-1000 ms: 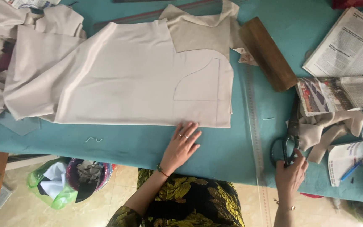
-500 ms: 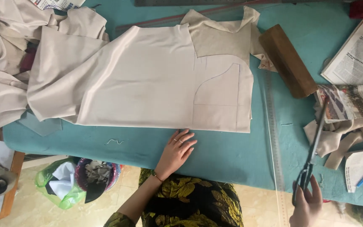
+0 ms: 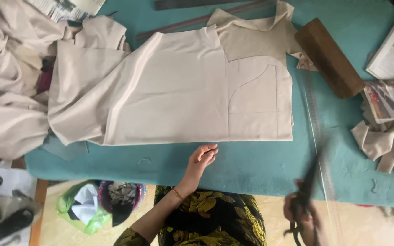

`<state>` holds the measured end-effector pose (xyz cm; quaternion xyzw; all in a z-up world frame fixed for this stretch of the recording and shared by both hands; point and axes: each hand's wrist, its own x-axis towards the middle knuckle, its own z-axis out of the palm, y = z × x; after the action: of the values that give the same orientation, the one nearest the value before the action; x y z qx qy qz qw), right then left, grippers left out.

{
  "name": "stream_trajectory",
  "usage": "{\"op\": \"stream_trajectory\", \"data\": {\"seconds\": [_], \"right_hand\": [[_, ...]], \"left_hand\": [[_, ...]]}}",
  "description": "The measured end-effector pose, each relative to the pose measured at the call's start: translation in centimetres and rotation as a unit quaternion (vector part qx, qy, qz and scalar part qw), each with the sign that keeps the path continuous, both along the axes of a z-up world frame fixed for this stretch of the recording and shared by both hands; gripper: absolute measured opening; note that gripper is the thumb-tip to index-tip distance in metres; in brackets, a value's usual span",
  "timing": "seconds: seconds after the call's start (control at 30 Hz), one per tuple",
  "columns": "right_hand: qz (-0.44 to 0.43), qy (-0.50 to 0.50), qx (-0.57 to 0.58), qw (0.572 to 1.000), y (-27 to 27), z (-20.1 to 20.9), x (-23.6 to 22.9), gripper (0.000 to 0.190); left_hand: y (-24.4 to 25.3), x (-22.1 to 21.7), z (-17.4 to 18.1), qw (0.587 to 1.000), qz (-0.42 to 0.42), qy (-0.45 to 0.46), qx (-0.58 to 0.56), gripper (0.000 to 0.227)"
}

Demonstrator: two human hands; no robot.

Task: The person traces a pattern onto a piece of light-colored fabric using a newspaper template, a wooden block, and a pen. They then use a ruler to draw straight lines and cut the fabric along the marked lines with scissors.

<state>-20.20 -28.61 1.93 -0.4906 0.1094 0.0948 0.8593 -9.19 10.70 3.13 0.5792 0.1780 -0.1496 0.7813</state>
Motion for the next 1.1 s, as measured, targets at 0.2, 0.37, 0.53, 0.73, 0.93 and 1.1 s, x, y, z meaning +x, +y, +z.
{"op": "stream_trajectory", "data": {"seconds": [0.2, 0.37, 0.53, 0.73, 0.93, 1.1], "right_hand": [[0.299, 0.039, -0.218, 0.928, 10.8, 8.4, 1.2, 0.097], [0.207, 0.367, -0.259, 0.869, 14.4, 12.2, -0.1, 0.074], [0.247, 0.264, -0.325, 0.874, 17.6, 12.7, 1.8, 0.083], [0.25, 0.193, -0.288, 0.904, 18.5, 10.1, 3.4, 0.076], [0.235, 0.107, -0.291, 0.921, 18.4, 6.8, 2.6, 0.06], [0.229, 0.14, -0.324, 0.907, 19.6, 8.3, 3.2, 0.058]], "left_hand": [[1.4, 0.5, -0.8, 0.992, 0.016, 0.042, -0.119, 0.025], [2.0, 1.0, -0.8, 0.83, -0.102, -0.352, 0.421, 0.027], [2.9, 1.7, -0.4, 0.684, -0.194, -0.442, 0.547, 0.036], [2.5, 2.0, -0.7, 0.66, -0.223, -0.429, 0.574, 0.047], [2.0, 1.9, -0.8, 0.631, -0.219, -0.42, 0.614, 0.055], [1.8, 1.9, -0.7, 0.609, -0.211, -0.423, 0.637, 0.057]]}}
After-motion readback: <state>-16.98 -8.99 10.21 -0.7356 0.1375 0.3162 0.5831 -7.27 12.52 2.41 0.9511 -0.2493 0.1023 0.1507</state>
